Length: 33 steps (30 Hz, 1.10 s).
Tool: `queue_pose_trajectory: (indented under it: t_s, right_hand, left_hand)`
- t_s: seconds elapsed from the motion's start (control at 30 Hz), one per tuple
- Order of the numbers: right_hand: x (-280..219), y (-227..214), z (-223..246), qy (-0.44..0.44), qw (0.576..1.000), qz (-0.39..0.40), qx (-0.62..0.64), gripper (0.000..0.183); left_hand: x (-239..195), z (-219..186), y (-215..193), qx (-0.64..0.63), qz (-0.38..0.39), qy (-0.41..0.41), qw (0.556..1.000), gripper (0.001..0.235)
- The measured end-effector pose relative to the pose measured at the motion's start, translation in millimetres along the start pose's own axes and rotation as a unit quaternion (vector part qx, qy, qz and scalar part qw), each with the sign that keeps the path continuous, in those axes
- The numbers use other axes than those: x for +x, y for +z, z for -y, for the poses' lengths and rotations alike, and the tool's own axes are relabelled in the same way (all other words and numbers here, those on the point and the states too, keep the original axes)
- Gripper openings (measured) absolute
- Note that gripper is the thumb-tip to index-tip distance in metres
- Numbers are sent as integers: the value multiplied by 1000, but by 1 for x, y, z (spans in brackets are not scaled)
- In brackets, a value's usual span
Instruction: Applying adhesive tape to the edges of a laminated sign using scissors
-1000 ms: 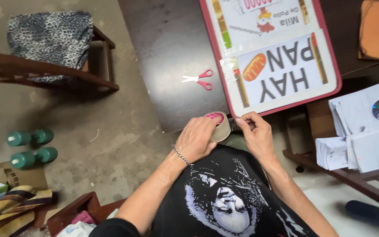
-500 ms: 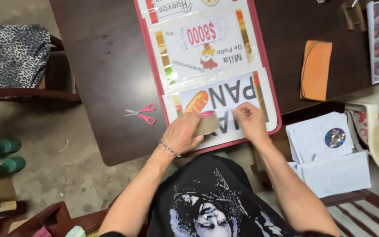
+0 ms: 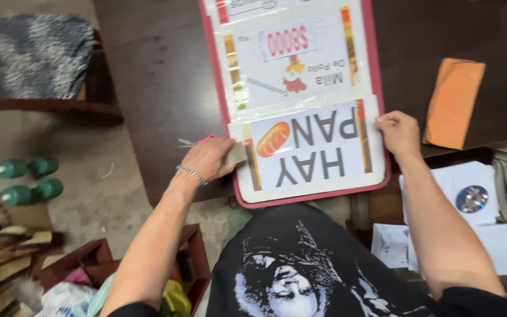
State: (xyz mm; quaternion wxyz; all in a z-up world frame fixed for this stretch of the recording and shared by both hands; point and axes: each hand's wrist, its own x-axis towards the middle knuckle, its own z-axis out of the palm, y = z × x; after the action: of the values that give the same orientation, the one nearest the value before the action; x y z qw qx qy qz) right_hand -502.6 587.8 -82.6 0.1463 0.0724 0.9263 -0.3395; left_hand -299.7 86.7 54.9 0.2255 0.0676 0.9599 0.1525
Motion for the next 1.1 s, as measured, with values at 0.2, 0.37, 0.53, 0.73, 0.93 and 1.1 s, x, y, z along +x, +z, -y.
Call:
queue_pose_trajectory:
  t_s: [0.2, 0.37, 0.53, 0.73, 0.93, 1.1]
  right_hand:
    - [-24, -17, 40, -15, 1000, -1, 9, 2]
    - [-50, -38, 77, -17, 999, -4, 41, 7]
    - [-71, -43, 126, -112, 992, 30, 55, 9]
    - [-111, 17, 232, -281, 948, 147, 40, 10]
    - [-200, 102, 330, -421, 876, 237, -7, 13]
    - [-261, 180, 346, -461, 835, 285, -97, 25]
  left_hand:
    - [7, 2, 7, 35, 40, 5, 999, 56]
    - [-22, -21, -18, -29, -26, 2, 999, 60]
    - [-101, -59, 16, -122, -219, -73, 965, 52]
    - [-185, -71, 131, -302, 61, -271, 912, 79]
    - [-268, -74, 226, -576, 91, -311, 751, 53]
    - [-339, -60, 250, -677, 101, -256, 683, 46]
